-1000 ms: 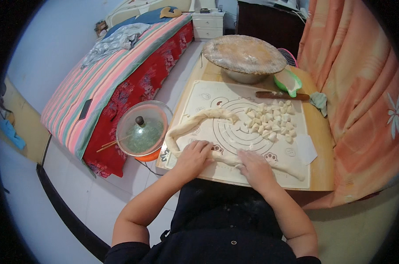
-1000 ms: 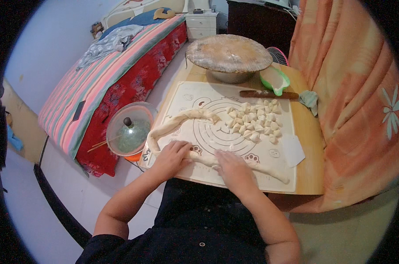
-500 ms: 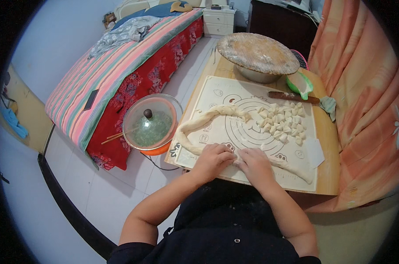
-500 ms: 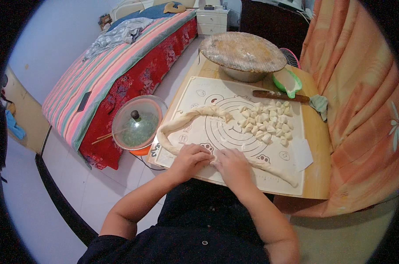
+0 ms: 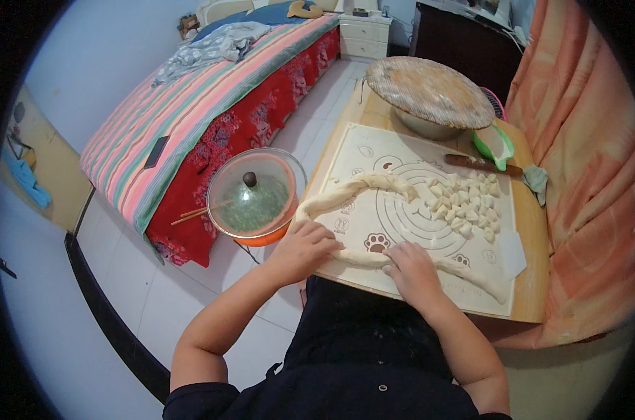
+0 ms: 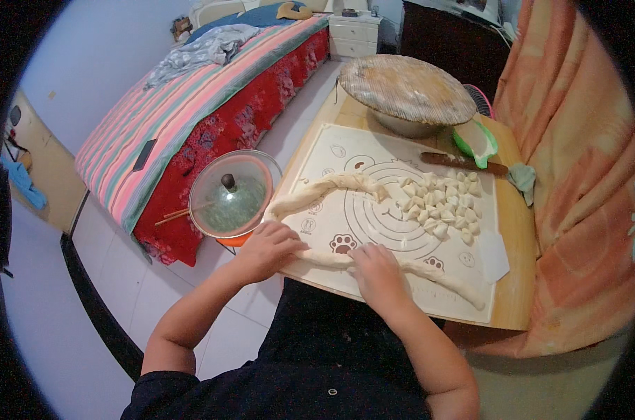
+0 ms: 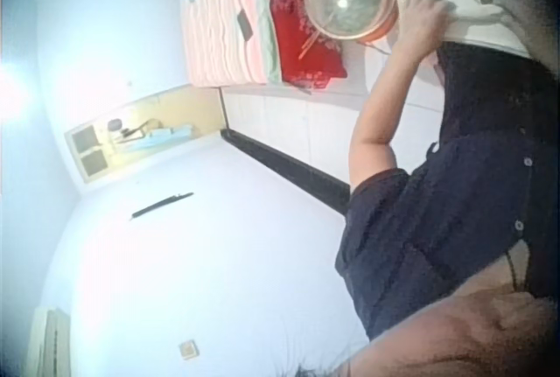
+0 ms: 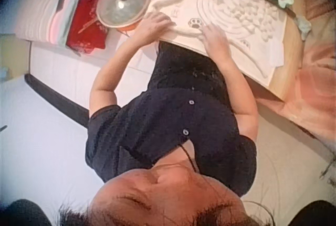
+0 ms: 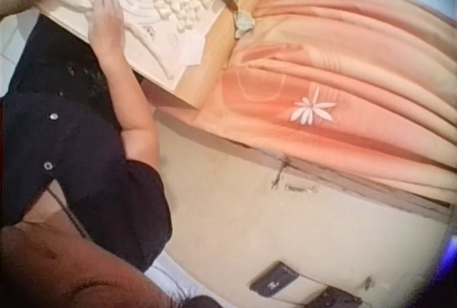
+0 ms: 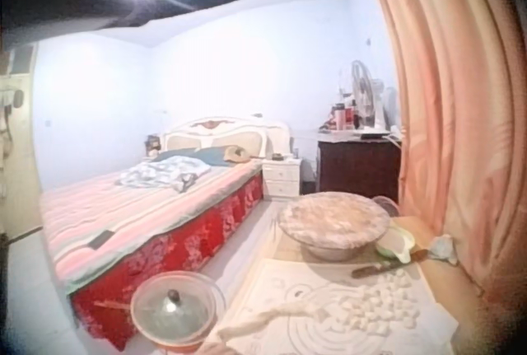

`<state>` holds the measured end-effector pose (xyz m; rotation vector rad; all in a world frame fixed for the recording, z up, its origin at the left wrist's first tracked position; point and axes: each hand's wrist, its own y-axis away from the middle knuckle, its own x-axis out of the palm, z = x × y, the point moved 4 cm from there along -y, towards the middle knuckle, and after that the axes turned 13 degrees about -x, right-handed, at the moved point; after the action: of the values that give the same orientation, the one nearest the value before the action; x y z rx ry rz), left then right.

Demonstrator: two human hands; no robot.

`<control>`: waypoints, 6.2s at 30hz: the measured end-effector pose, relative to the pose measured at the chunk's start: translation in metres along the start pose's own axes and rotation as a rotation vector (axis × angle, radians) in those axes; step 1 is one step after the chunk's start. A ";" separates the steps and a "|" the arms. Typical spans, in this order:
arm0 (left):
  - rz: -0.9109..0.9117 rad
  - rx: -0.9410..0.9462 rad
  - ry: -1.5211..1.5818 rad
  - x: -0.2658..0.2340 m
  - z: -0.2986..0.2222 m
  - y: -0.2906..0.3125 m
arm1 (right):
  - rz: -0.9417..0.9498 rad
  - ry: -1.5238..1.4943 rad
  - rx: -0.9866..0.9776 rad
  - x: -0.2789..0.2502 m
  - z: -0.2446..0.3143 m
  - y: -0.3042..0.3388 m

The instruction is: The person rolls a long piece of dough into a rope shape on a silicone mat, then uses a plastic scraper to cut it into small uniform pieces. The cut pieces are gathered and placed on the mat. The person repeats this process with additional dough pieces.

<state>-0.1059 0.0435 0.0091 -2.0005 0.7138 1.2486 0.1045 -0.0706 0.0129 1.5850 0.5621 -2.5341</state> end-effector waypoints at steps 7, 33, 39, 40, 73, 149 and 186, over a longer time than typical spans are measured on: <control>-0.139 -0.433 -0.152 0.005 0.032 -0.039 | -0.061 0.106 -0.122 0.017 0.030 -0.027; -0.211 -0.014 0.252 0.052 -0.093 -0.051 | -0.050 0.315 0.328 -0.024 -0.031 -0.007; 0.331 0.102 -0.040 0.045 -0.043 -0.051 | -0.005 0.367 0.495 -0.041 -0.054 0.069; 0.289 0.096 -0.087 0.035 -0.034 -0.052 | -0.042 0.356 0.493 -0.042 -0.058 0.069; -0.042 -0.229 -0.142 0.094 -0.136 -0.101 | -0.195 0.463 0.329 -0.029 -0.067 0.036; 0.133 0.158 0.064 0.083 -0.153 -0.070 | -0.009 0.163 0.340 -0.062 -0.060 0.141; -0.097 -0.081 0.116 0.051 -0.107 -0.041 | -0.358 0.068 0.391 -0.188 -0.277 -0.042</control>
<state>0.0031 -0.0179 0.0068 -2.1614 0.6217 1.1283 0.4128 0.0472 0.0825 1.8415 0.4036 -3.0153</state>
